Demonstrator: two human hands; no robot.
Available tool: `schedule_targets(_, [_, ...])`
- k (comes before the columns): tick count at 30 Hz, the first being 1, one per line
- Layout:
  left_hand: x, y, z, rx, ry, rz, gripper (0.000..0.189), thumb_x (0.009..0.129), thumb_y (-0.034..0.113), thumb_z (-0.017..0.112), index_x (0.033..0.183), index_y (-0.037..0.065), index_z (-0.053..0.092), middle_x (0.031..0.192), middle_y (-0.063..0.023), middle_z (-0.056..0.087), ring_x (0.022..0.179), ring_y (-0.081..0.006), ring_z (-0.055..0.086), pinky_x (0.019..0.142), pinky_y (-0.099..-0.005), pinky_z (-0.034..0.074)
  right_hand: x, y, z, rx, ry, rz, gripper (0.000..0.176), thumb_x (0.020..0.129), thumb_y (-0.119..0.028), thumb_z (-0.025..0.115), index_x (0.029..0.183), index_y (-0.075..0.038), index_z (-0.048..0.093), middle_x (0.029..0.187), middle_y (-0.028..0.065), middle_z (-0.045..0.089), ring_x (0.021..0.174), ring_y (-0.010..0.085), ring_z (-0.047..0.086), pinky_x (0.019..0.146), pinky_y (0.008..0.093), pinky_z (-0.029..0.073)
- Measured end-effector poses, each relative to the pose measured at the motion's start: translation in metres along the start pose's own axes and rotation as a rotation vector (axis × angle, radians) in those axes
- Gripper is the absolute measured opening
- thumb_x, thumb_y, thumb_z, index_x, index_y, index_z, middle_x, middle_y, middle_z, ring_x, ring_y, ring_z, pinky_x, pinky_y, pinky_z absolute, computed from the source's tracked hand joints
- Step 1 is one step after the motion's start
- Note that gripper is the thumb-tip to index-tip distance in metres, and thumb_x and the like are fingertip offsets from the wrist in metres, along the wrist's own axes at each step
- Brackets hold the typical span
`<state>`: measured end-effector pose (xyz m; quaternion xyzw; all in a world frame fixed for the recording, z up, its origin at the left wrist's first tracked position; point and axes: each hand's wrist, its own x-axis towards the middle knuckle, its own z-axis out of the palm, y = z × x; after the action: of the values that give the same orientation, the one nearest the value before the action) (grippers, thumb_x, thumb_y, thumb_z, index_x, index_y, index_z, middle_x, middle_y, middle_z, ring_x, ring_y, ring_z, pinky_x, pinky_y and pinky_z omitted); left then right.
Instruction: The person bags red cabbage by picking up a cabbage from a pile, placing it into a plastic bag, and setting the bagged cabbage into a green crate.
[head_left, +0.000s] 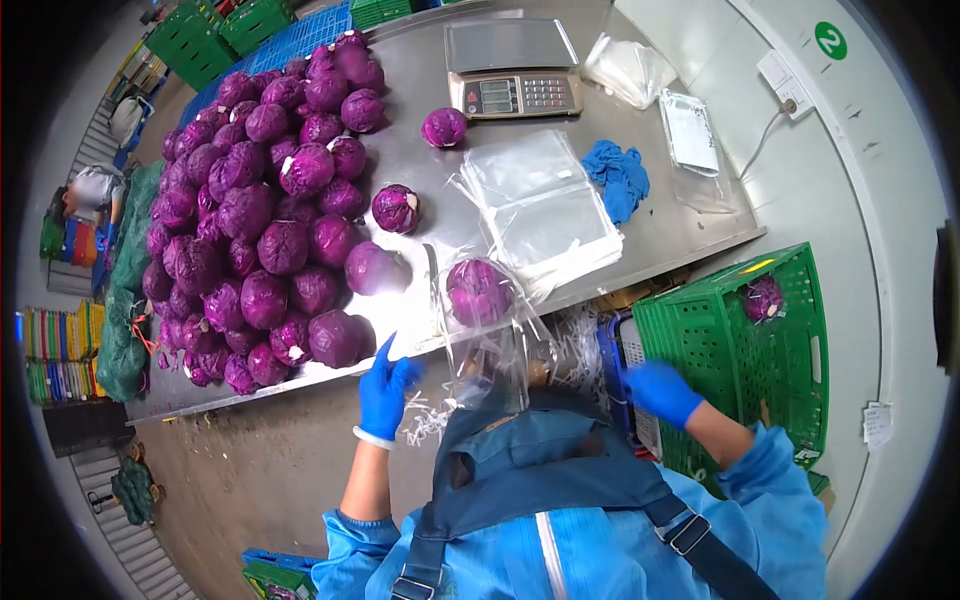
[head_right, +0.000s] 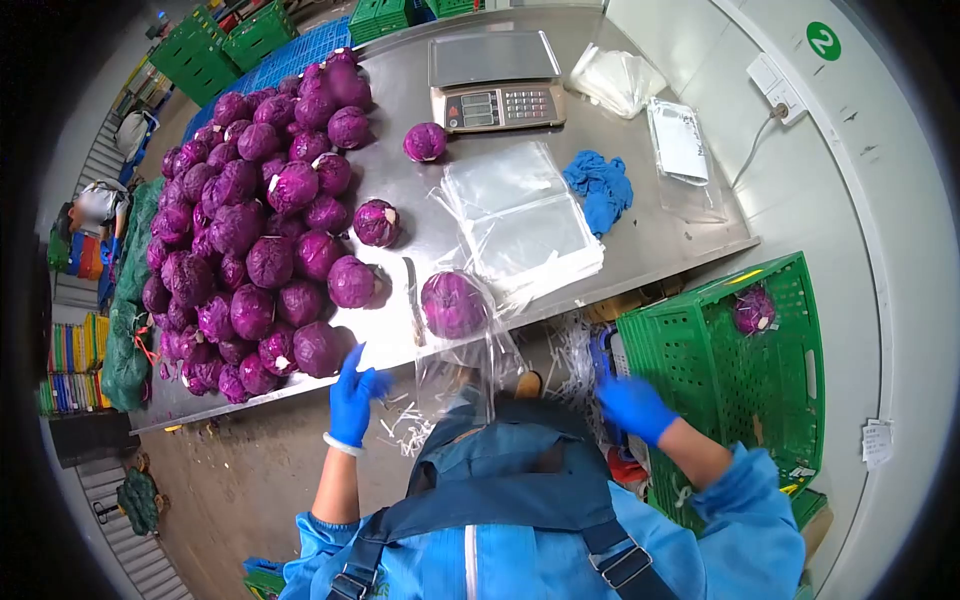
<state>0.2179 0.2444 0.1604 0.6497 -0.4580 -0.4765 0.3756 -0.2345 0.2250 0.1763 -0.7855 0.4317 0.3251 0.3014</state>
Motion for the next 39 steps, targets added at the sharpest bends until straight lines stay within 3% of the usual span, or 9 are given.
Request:
schedule_targets(2, [0.008, 0.035, 0.015, 0.474, 0.027, 0.306, 0.074, 0.079, 0.018, 0.07, 0.143, 0.015, 0.035, 0.12, -0.0189, 0.057, 0.102, -0.0273, 0.059, 0.084, -0.0383, 0.048, 0.037, -0.02, -0.042, 0.033, 0.777, -0.101, 0.066, 0.072, -0.021, 0.071, 0.132, -0.01, 0.046, 0.139, 0.0153, 0.04, 0.125, 0.0335, 0.042, 0.1, 0.0416, 0.038])
schedule_targets(5, [0.025, 0.048, 0.037, 0.803, -0.286, 0.634, 0.084, 0.068, 0.027, 0.077, 0.141, 0.017, 0.037, 0.143, -0.0169, 0.036, 0.129, -0.0355, 0.038, 0.107, -0.0475, 0.029, 0.091, -0.042, -0.097, 0.03, 0.791, -0.468, 0.072, 0.073, -0.024, 0.073, 0.137, -0.013, 0.041, 0.147, 0.011, 0.033, 0.13, 0.0326, 0.037, 0.106, 0.0408, 0.033])
schedule_targets(8, [0.046, 0.007, 0.039, 0.806, -0.43, 0.875, 0.051, 0.081, 0.027, 0.067, 0.129, 0.013, 0.054, 0.122, -0.0132, 0.059, 0.115, -0.0307, 0.055, 0.098, -0.0404, 0.042, 0.124, -0.047, -0.113, 0.11, 0.629, -0.78, 0.052, 0.082, -0.028, 0.067, 0.129, -0.012, 0.052, 0.141, 0.0091, 0.042, 0.127, 0.0309, 0.042, 0.105, 0.0403, 0.035])
schedule_targets(14, [0.078, -0.01, 0.024, -0.363, -0.431, -0.151, 0.049, 0.099, 0.038, 0.041, 0.115, -0.003, 0.061, 0.101, -0.0134, 0.068, 0.095, -0.0245, 0.065, 0.086, -0.0323, 0.048, 0.177, -0.02, -0.12, 1.48, 0.019, -0.411, 0.043, 0.097, -0.036, 0.045, 0.099, 0.0, 0.068, 0.091, 0.0122, 0.07, 0.087, 0.0199, 0.066, 0.081, 0.0297, 0.05])
schedule_targets(18, [0.111, -0.056, 0.05, -1.087, -0.329, -0.564, 0.059, 0.101, 0.042, 0.029, 0.127, -0.009, 0.046, 0.12, -0.0178, 0.059, 0.101, -0.025, 0.062, 0.09, -0.0349, 0.049, 0.222, -0.029, -0.116, 1.507, 0.126, -0.039, 0.049, 0.096, -0.041, 0.046, 0.083, 0.002, 0.066, 0.074, 0.0124, 0.068, 0.07, 0.0187, 0.067, 0.064, 0.0305, 0.051])
schedule_targets(23, [0.115, -0.079, 0.054, -1.212, -0.279, -0.64, 0.054, 0.099, 0.039, 0.036, 0.122, -0.009, 0.046, 0.119, -0.0229, 0.055, 0.107, -0.032, 0.058, 0.092, -0.0405, 0.049, 0.19, -0.055, -0.14, 0.425, 1.259, 0.126, 0.026, 0.087, -0.028, 0.058, 0.101, -0.006, 0.061, 0.091, 0.0126, 0.065, 0.086, 0.0358, 0.061, 0.074, 0.044, 0.047])
schedule_targets(29, [0.118, -0.084, 0.049, -0.688, -0.112, -0.591, 0.019, 0.092, 0.015, 0.053, 0.09, -0.002, 0.063, 0.074, -0.011, 0.065, 0.062, -0.0169, 0.062, 0.051, -0.0248, 0.047, 0.201, -0.112, -0.157, 0.013, 0.689, -0.486, 0.076, 0.067, -0.046, 0.074, 0.129, -0.009, 0.05, 0.143, 0.012, 0.037, 0.125, 0.0372, 0.038, 0.103, 0.0451, 0.035])
schedule_targets(34, [0.144, -0.015, 0.045, 0.676, 0.107, 0.595, 0.06, 0.07, 0.0, 0.063, 0.128, 0.012, 0.051, 0.116, -0.0188, 0.058, 0.097, -0.0365, 0.059, 0.081, -0.0421, 0.049, 0.225, -0.091, -0.141, 0.239, 0.607, -0.518, 0.087, 0.063, -0.047, 0.077, 0.135, -0.009, 0.045, 0.148, 0.0131, 0.029, 0.129, 0.039, 0.033, 0.109, 0.0445, 0.029])
schedule_targets(39, [0.207, -0.066, 0.069, -0.017, -0.237, 0.235, 0.054, 0.081, 0.004, 0.058, 0.134, 0.012, 0.048, 0.139, -0.0102, 0.046, 0.131, -0.0277, 0.041, 0.102, -0.037, 0.039, 0.269, -0.048, -0.138, 1.128, 0.451, -0.354, 0.079, 0.072, -0.045, 0.075, 0.133, -0.005, 0.046, 0.131, 0.0128, 0.051, 0.119, 0.0284, 0.049, 0.104, 0.039, 0.037])
